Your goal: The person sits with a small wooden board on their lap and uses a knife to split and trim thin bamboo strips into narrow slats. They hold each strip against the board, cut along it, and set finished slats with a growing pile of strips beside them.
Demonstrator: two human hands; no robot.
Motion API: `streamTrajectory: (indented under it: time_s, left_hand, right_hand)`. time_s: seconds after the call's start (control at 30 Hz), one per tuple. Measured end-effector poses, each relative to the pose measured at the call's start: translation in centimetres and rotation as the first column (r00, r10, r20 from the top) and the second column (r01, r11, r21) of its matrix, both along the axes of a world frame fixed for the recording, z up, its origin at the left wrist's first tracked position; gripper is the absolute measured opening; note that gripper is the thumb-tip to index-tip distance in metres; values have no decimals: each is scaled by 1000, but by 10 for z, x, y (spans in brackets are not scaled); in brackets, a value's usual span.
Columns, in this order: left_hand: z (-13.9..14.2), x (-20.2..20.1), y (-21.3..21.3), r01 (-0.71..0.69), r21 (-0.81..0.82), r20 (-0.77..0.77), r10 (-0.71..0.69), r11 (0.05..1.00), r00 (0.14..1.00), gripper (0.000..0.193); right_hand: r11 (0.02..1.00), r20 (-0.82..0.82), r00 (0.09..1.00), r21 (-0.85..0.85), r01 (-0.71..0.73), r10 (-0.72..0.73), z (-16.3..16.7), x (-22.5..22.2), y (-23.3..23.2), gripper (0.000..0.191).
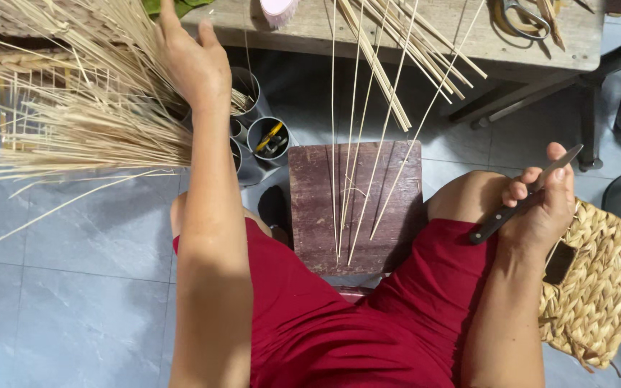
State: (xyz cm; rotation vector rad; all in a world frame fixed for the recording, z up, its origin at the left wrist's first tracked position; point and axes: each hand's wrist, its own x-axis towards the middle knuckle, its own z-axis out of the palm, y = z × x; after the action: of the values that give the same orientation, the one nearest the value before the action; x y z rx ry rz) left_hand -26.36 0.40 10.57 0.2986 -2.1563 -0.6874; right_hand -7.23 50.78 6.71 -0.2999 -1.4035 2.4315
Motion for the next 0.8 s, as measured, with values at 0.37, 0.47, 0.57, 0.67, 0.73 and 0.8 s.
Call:
streamTrajectory:
  time_s: [0.37, 0.47, 0.57, 0.67, 0.73, 0.8]
  left_hand:
    - [44, 128, 143, 582, -73, -137, -586, 810, 799, 17]
    - [2, 141, 186, 554, 352, 353, -655, 755, 668, 17]
    - [-47, 159, 211, 484, 340, 378, -589, 806, 714, 26]
    - [-86, 171, 227, 414, 358, 443, -542, 837, 714, 37]
    - [-100, 173, 233, 359, 455, 479, -564, 815, 673, 34]
    - [-103, 174, 237, 347, 480, 504, -577, 806, 643, 25]
  right_hand:
    - [998, -47, 998, -21, 52, -53, 3, -1, -5, 33]
    - [997, -45, 996, -21, 72, -73, 8, -1, -10, 38]
    - [998, -40, 997, -20, 57, -58, 14, -1, -9, 37]
    - [999, -43, 998, -35, 33, -35, 15, 3, -7, 36]
    - [998, -50, 998, -55, 31, -33, 15, 6, -4, 35]
    - [998, -55, 998, -60, 32, -35, 14, 8, -2, 34]
